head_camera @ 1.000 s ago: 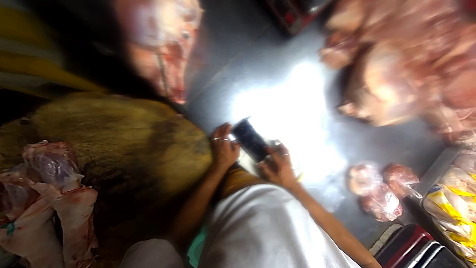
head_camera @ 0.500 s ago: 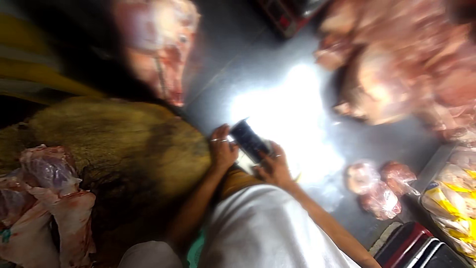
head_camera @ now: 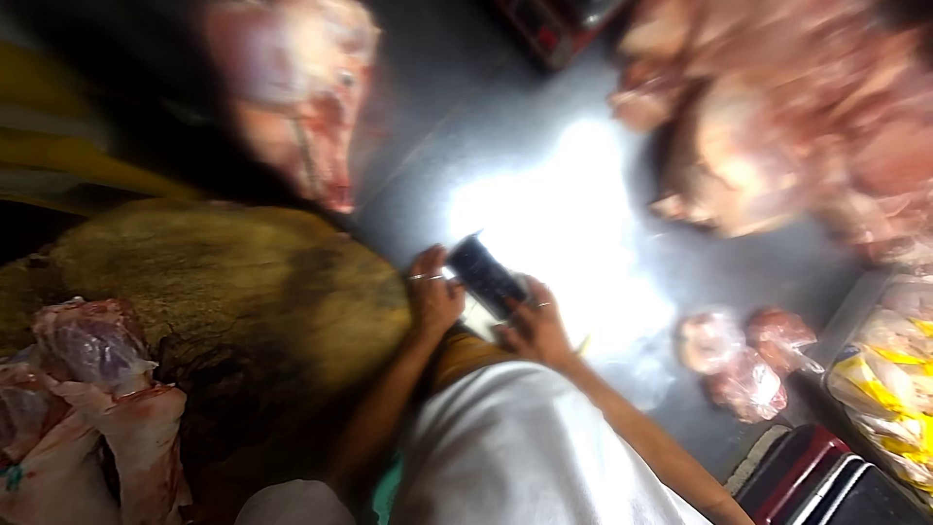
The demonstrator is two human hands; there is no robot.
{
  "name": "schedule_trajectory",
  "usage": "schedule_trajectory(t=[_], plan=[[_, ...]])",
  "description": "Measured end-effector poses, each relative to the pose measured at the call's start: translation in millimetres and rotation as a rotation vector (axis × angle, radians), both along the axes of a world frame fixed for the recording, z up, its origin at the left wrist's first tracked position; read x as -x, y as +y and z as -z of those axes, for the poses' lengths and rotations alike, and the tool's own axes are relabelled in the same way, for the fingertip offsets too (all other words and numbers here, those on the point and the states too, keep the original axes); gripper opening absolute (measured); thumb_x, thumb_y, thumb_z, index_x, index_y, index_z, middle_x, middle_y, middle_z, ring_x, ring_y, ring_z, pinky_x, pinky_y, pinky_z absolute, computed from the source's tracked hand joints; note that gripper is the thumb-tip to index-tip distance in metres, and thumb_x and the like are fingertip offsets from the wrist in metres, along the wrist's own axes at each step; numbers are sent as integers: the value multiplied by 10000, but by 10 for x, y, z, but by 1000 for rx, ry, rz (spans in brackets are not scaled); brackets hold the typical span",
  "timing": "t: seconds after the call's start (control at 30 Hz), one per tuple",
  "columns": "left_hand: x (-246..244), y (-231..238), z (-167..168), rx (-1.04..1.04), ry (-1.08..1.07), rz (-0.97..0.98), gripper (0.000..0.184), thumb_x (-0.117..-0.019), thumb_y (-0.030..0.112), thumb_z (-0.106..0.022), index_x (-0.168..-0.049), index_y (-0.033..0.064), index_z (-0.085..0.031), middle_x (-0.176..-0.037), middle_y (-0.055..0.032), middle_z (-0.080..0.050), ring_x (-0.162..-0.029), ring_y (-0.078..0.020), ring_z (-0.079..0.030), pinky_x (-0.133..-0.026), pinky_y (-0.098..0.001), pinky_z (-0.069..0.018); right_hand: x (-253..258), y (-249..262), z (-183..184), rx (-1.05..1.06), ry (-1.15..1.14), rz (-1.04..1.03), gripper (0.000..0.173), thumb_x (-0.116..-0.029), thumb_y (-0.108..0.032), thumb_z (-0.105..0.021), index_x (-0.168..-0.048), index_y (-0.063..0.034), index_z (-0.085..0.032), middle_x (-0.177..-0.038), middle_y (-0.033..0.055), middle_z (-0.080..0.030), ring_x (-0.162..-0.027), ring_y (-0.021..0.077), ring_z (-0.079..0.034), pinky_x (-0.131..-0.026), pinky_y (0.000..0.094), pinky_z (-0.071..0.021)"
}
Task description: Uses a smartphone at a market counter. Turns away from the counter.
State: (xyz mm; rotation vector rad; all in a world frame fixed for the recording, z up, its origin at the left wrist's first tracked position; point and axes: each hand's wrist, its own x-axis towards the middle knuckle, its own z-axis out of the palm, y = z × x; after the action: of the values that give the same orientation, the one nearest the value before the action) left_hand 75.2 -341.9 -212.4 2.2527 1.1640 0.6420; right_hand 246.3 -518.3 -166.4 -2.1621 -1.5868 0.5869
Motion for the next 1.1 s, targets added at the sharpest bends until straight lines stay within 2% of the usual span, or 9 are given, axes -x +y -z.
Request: schedule_trajectory(t=[0.3,0.47,0.6,1.1], plan=[[-3,-5,16,0,-4,-5,597,-881,208,-553,-1442,10,-510,-1484,-160,-540,-1421,-312,-450,-1186,-469,-322,-2,-6,2,-8,10,5,528,-938,-628,-602,-1299,-259,-712,-1607,154,-411,-1531,343,-296,-1245,527,-271],[-1,-6,19,-7,2,-7,597,-883,205,-556,-1449,23,-505,-1491,-148,-534,-1426,-307,-441,-1186,-469,-320,15,-10,25,-22,52,58,636,-917,-634,-627,-1352,-173,-668,-1592,184,-418,-1488,335,-378,-1209,497,-347],[8,-8,31,3,11,-2,601,-879,201,-565,-1451,28,-507,-1508,-142,-522,-1436,-306,-433,-1192,-472,-321,19,-5,33,16,48,77,739,-903,-656,-625,-1414,-123,-609,-1598,187,-414,-1468,342,-410,-1201,498,-356],[4,-4,8,6,31,3,600,-878,210,-564,-1448,34,-505,-1507,-142,-517,-1431,-311,-430,-1184,-478,-318,30,19,75,-7,-1,71,825,-865,-691,-653,-1467,-134,-556,-1563,97,-480,-1470,278,-408,-1220,476,-330]])
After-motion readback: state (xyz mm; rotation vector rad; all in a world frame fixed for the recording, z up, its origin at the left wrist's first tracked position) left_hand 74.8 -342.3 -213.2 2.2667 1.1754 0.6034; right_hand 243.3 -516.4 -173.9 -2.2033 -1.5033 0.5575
